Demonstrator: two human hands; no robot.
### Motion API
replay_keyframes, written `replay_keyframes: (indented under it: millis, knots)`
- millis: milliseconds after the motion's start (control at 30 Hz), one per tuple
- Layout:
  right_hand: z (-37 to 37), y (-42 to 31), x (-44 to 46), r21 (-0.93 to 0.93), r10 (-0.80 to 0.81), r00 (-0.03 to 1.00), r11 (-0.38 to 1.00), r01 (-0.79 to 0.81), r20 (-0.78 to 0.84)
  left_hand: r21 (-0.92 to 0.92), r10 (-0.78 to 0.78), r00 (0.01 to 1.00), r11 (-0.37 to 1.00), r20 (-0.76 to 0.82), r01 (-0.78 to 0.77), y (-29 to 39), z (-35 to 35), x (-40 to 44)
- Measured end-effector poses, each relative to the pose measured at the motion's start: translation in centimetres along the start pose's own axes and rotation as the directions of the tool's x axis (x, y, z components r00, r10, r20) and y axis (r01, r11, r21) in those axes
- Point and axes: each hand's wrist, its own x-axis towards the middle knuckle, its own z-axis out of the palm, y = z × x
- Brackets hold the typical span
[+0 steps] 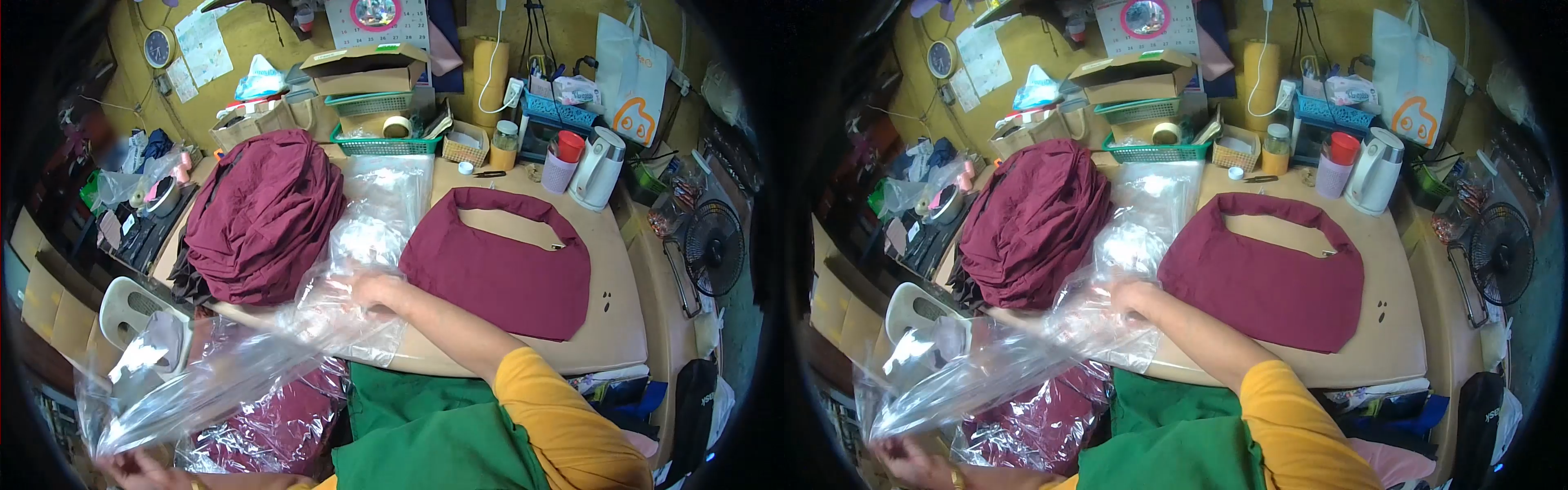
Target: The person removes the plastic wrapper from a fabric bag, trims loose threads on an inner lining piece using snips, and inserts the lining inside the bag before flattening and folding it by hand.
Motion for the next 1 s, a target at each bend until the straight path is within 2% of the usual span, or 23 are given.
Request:
replay_keyframes:
  millis: [33, 67, 133, 167, 200, 267, 300, 333, 367, 400, 467, 500, 567, 600, 633, 667, 733, 767, 800, 867, 933, 967, 1000]
  knots:
    - [0.0, 0.0, 0.1, 0.042, 0.021, 1.0, 0.999, -0.021, -0.004, 0.564, 0.55, 0.814, 0.739, -0.187, -0.369, 4.8, 1.4, 1.0]
    - [0.0, -0.9, -0.8, 0.045, 0.016, 1.0, 0.999, -0.015, -0.011, 0.563, 0.555, 0.809, 0.738, -0.192, -0.372, 4.8, 0.7, 1.4]
    - [1.9, -3.1, -3.3, -0.259, -0.265, 0.922, 0.947, 0.192, -0.284, 0.578, 0.472, 0.88, 0.732, -0.049, -0.36, 4.8, 0.5, 0.0]
    - [3.8, -3.7, -3.9, -0.419, -0.424, 0.804, 0.874, 0.245, -0.416, 0.484, 0.414, 0.91, 0.799, -0.013, -0.356, 6.3, 3.1, -2.5]
    - [6.1, -3.9, -3.7, -0.541, -0.608, 0.579, 0.781, 0.313, -0.543, 0.347, 0.339, 0.94, 0.876, 0.049, -0.334, 8.0, 6.0, -5.9]
    - [2.5, -8.1, -10.7, -0.123, -0.487, 0.838, 0.873, 0.471, -0.246, 0.013, 0.234, 0.919, 0.968, 0.317, -0.251, 13.9, 11.5, -13.9]
    - [2.9, -7.3, -11.1, -0.124, -0.487, 0.839, 0.873, 0.471, -0.243, -0.179, 0.173, 0.858, 0.979, 0.484, -0.096, 19.0, 13.3, -17.9]
    - [3.5, -6.2, -11.4, 0.474, -0.408, 0.905, 0.778, 0.412, -0.118, -0.256, 0.144, 0.671, 0.964, 0.728, 0.07, 19.0, 13.8, -21.9]
    - [4.1, -5.1, -12.1, 0.894, -0.4, 0.916, 0.424, 0.144, 0.042, -0.397, 0.301, 0.578, 0.917, 0.758, 0.043, 23.0, 14.9, -24.1]
    - [4.2, -4.0, -13.3, 0.992, -0.385, 0.923, 0.114, 0.05, -0.003, -0.478, 0.361, 0.471, 0.864, 0.805, 0.154, 25.2, 15.6, -26.1]
    - [4.7, -0.6, -13.4, 0.959, -0.265, 0.955, 0.209, 0.193, -0.134, -0.491, 0.395, 0.357, 0.838, 0.847, 0.239, 27.0, 16.3, -29.7]
    - [4.8, 1.2, -13.6, 0.962, -0.181, 0.971, 0.193, 0.193, -0.158, -0.459, 0.387, 0.273, 0.842, 0.881, 0.285, 27.7, 16.7, -30.7]
    - [4.0, 3.2, -15.6, 0.967, -0.085, 0.981, 0.173, 0.186, -0.173, -0.473, 0.427, 0.21, 0.834, 0.88, 0.283, 28.5, 17.6, -31.9]
    - [2.6, 2.9, -17.6, 0.977, -0.053, 0.982, -0.122, 0.173, -0.18, -0.494, 0.469, 0.154, 0.824, 0.87, 0.278, 28.8, 18.0, -32.6]
    - [1.9, 3.0, -18.8, 0.9, -0.019, 0.984, -0.406, 0.157, -0.18, -0.526, 0.502, 0.157, 0.816, 0.85, 0.24, 29.0, 18.3, -33.3]
    - [2.1, 3.3, -19.2, 0.899, -0.014, 0.984, -0.409, 0.155, -0.176, -0.523, 0.501, 0.152, 0.816, 0.852, 0.245, 29.5, 18.3, -33.7]
    - [3.1, 3.8, -20.1, 0.888, 0.144, 0.877, 0.102, 0.448, -0.458, -0.47, 0.483, 0.01, 0.846, 0.875, 0.253, 30.4, 18.4, -34.5]
    - [4.5, 5.8, -19.5, 0.832, 0.086, 0.867, 0.342, 0.437, -0.49, -0.467, 0.481, 0.006, 0.847, 0.877, 0.256, 30.8, 18.4, -35.0]
    - [4.9, 6.4, -19.1, 0.836, 0.088, 0.87, 0.338, 0.433, -0.486, -0.481, 0.51, -0.045, 0.834, 0.859, 0.269, 31.1, 18.3, -35.4]
    - [5.4, 7.1, -18.7, 0.834, 0.244, 0.816, 0.341, 0.434, -0.524, -0.491, 0.534, -0.101, 0.824, 0.839, 0.281, 31.5, 18.4, -35.4]
    - [5.3, 7.5, -18.9, 0.814, 0.279, 0.775, 0.34, 0.472, -0.566, -0.456, 0.594, -0.262, 0.776, 0.76, 0.437, 32.0, 18.4, -34.3]
    - [5.1, 7.8, -19.0, 0.786, 0.311, 0.728, 0.347, 0.512, -0.611, -0.483, 0.631, -0.312, 0.759, 0.711, 0.436, 32.4, 18.5, -32.5]
    - [4.8, 8.1, -19.1, 0.756, 0.343, 0.676, 0.357, 0.549, -0.652, -0.486, 0.618, -0.255, 0.761, 0.743, 0.43, 32.9, 18.6, -30.5]
